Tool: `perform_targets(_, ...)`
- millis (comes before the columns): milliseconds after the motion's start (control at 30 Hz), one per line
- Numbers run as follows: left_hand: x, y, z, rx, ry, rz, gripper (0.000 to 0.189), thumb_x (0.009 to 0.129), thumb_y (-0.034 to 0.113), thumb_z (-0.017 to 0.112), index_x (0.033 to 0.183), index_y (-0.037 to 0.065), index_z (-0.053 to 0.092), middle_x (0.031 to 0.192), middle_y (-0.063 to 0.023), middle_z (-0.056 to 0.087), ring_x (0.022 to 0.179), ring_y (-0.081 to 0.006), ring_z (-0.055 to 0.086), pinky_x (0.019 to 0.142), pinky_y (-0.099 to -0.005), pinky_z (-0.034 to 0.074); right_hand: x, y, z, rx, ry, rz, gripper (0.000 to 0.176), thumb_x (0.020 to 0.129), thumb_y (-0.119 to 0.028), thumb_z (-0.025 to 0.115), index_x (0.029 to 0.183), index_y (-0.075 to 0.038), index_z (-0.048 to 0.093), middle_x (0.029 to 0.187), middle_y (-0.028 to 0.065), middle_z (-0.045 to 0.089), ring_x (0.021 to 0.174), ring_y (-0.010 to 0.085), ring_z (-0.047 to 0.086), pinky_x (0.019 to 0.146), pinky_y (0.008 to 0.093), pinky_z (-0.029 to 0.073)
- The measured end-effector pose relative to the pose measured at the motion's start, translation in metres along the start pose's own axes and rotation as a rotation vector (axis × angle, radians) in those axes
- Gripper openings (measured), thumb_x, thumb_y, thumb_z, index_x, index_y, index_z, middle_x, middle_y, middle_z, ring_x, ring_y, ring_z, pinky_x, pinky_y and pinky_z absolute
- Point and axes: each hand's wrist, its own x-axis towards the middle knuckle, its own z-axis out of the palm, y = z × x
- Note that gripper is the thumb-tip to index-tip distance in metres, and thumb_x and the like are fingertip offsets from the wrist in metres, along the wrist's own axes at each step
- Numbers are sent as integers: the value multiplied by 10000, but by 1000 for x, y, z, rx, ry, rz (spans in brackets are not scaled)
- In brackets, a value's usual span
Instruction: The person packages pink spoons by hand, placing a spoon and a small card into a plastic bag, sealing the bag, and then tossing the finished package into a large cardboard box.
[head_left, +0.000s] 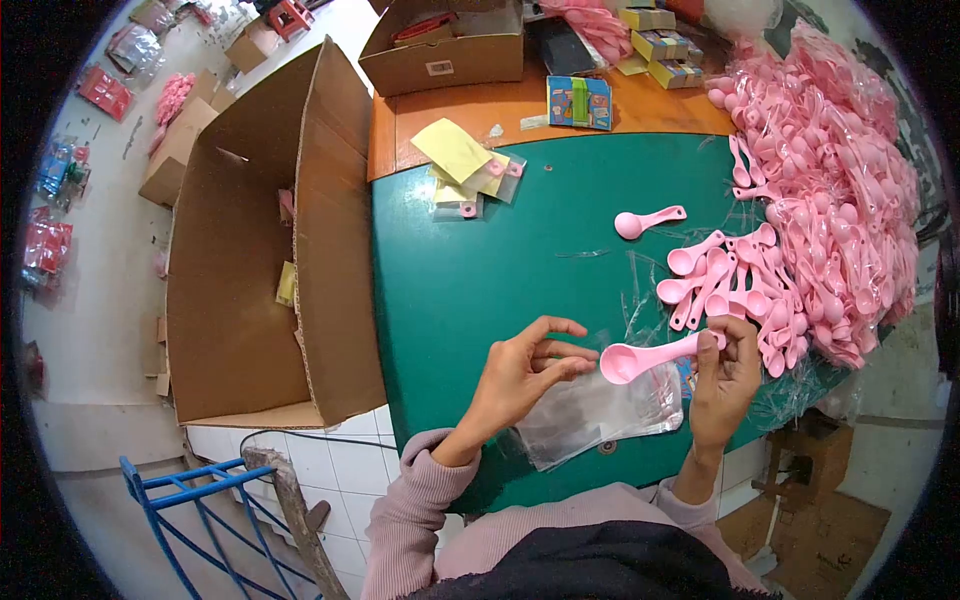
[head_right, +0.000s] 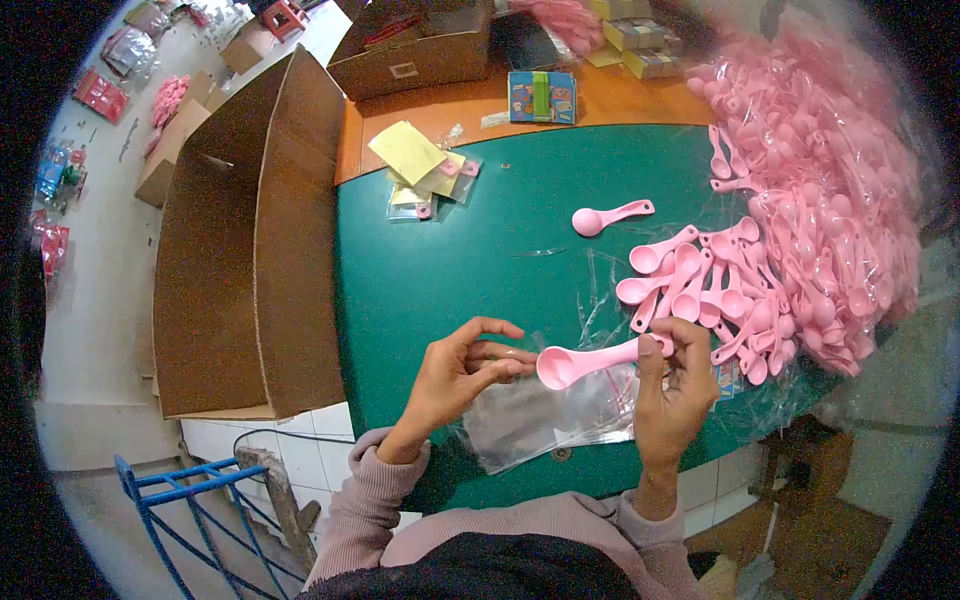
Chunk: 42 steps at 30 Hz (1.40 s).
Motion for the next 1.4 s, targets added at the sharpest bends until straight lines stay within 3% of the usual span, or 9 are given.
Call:
perform_targets(400, 2, -10, 9, 13, -83, 116, 301, 847, 93, 560, 1126, -6, 504, 946, -104, 639, 878, -125, 599, 711, -245, 497, -8, -2, 14, 87, -137, 28, 214, 781, -38, 629, 942, 25, 504, 839, 61, 533, 710, 96, 537, 642, 218, 440)
perform_targets(500, 0, 5, 4, 419, -185, 36, 264, 879, 217, 522, 972, -12, 614, 707, -51, 618, 616, -69, 520, 546, -221, 422, -10, 2, 13, 200, -172, 76, 240, 748, -4, 650, 938, 22, 506, 876, 70, 539, 709, 112, 560, 656, 221, 453)
perform_targets(667, -6, 3, 10, 239, -203, 2, 283, 899, 223, 484, 911, -23, 624, 653, -29, 587, 555, -61, 456, 501, -212, 378, -15, 6, 9, 206, -237, 75, 228, 799, -153, 635, 934, 7, 544, 926, 98, 548, 797, 170, 565, 720, 286, 460)
perform_targets(733, -6, 1, 13, 64, -157, 41, 296, 907, 225, 467, 897, -27, 622, 666, -28, 594, 564, -58, 470, 505, -208, 385, -3, 1, 9, -139, -664, -656, 357, 849, -376, 535, 933, -36, 602, 983, 126, 539, 920, 227, 522, 810, 361, 419)
perform_targets(833, -6, 0, 9, 118, -149, -18, 262, 905, 171, 451, 882, -18, 631, 668, -45, 620, 604, -81, 568, 534, -225, 450, -18, 6, -3, 161, -633, -310, 497, 836, -526, 435, 924, -83, 643, 1058, 139, 507, 978, 272, 471, 858, 397, 368)
perform_targets(967, -5, -2, 7, -64, -125, -4, 283, 937, 142, 382, 893, -26, 606, 815, -83, 654, 756, -142, 641, 599, -225, 473, -11, 26, -57, -567, -254, 75, 314, 751, -208, 628, 1012, -39, 589, 1084, 158, 466, 925, 264, 484, 794, 337, 403)
perform_targets(1100, 0, -3, 8, -67, -124, -22, 281, 935, 155, 392, 903, -31, 602, 827, -93, 654, 777, -144, 641, 616, -222, 475, -20, 59, -74, -663, -142, 61, 288, 720, -69, 618, 995, -4, 563, 949, 161, 504, 845, 242, 509, 734, 308, 419)
perform_targets(1167, 0, -4, 7, 16, -153, -6, 272, 929, 161, 411, 929, -34, 601, 837, -107, 653, 799, -147, 641, 639, -223, 482, -18, 55, -74, -605, -104, 312, 263, 723, -47, 606, 970, 15, 540, 833, 141, 519, 739, 232, 519, 686, 301, 421)
perform_targets(1400, -1, 2, 9, -10, -232, -70, 266, 921, 124, 420, 965, -91, 569, 882, -156, 629, 862, -211, 624, 758, -285, 503, -4, -10, -46, 38, -241, 288, 285, 708, 0, 630, 987, 4, 573, 876, 101, 575, 722, 132, 558, 618, 241, 432)
